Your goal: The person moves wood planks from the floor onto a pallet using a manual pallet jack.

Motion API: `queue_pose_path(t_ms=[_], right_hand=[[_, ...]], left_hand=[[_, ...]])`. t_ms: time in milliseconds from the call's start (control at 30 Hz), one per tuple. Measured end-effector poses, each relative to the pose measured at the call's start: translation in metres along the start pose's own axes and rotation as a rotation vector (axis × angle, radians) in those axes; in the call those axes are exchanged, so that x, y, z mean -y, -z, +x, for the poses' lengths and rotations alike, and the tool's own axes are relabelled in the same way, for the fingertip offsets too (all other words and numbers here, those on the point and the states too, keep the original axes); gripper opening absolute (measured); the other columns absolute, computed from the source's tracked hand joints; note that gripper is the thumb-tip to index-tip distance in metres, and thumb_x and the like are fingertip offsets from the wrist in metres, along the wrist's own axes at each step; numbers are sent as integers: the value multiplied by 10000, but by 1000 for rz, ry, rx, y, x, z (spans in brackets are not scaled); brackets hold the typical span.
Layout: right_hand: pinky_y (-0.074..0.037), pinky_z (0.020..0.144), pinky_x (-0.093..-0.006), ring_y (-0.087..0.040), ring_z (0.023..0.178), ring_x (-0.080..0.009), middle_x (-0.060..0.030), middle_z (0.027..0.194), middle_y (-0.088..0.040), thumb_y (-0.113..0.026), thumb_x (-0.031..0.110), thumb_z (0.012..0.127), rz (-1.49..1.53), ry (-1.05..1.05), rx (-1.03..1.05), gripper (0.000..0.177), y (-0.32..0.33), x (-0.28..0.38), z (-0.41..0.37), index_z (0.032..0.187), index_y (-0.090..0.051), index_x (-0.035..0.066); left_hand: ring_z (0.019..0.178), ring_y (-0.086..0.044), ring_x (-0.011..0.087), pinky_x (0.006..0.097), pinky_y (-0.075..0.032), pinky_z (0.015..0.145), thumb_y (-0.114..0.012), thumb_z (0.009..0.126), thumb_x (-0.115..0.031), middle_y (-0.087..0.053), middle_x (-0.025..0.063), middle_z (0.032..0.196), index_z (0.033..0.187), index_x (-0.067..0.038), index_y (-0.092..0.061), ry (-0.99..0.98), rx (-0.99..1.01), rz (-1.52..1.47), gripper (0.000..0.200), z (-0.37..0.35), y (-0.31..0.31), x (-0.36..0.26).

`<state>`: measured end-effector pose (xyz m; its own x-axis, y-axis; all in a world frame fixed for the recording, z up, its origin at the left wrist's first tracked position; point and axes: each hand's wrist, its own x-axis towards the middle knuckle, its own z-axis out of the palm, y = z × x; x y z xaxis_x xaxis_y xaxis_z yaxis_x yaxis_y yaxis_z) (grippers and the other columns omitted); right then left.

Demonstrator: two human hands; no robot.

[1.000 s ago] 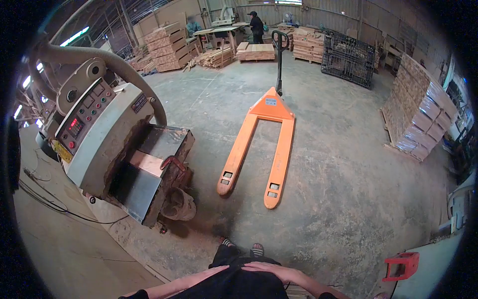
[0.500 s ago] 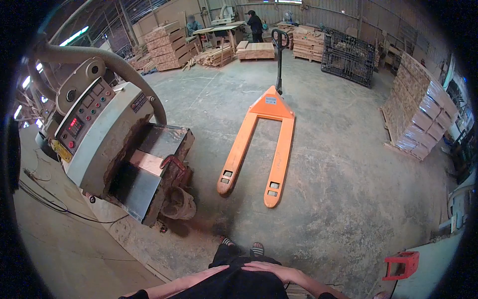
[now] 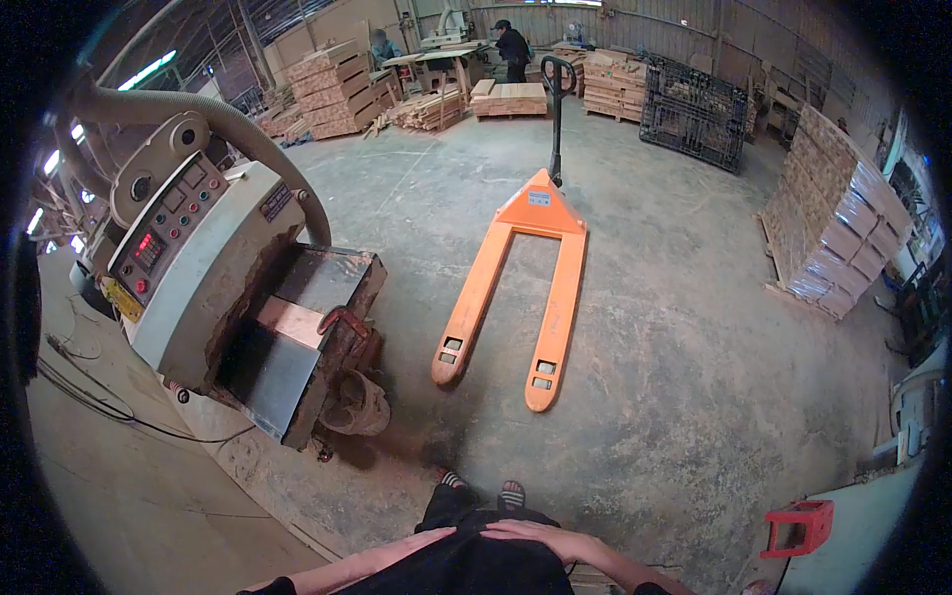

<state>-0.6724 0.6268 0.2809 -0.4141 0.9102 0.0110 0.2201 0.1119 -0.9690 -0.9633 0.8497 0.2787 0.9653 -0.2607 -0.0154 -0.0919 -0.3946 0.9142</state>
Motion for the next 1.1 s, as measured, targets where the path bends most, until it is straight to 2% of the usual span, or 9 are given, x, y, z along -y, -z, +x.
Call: queue_pose_path(t_ms=[300,433,533,733,1100], right_hand=[[-233,1200,-476,-261,1488,-331,-157,1627,-225,-653,496,884,-13,16,-11,880,2,4,0,1589,-236,177],[-230,1202,-476,-261,1487,-334,-159,1625,-228,-650,486,887,-3,20,-9,876,2,4,2,1589,-234,167],[-226,1203,-478,-257,1488,-337,-161,1627,-223,-649,486,888,-7,25,-1,877,2,3,2,1589,-232,164],[-222,1202,-484,-253,1490,-336,-164,1624,-228,-657,499,876,13,55,-11,895,5,7,2,1589,-232,163],[-225,1201,-477,-264,1483,-337,-167,1618,-232,-711,474,835,54,4,-3,939,9,16,3,1586,-242,160]], left_hand=[[1524,-156,343,444,-177,1233,-553,894,-496,-132,232,1632,1559,37,-123,-52,-23,-5,954,8,16,-20],[1524,-153,343,445,-178,1233,-558,891,-502,-133,231,1632,1558,37,-125,-59,3,13,961,7,17,-15],[1524,-154,343,445,-179,1232,-555,896,-492,-135,230,1632,1559,34,-128,13,20,3,948,1,1,3],[1523,-156,340,444,-180,1233,-543,920,-447,-140,220,1634,1562,24,-131,20,6,-16,897,1,2,0],[1523,-165,329,433,-183,1232,-559,915,-453,-141,214,1636,1565,21,-125,16,9,-35,914,-1,2,3]])
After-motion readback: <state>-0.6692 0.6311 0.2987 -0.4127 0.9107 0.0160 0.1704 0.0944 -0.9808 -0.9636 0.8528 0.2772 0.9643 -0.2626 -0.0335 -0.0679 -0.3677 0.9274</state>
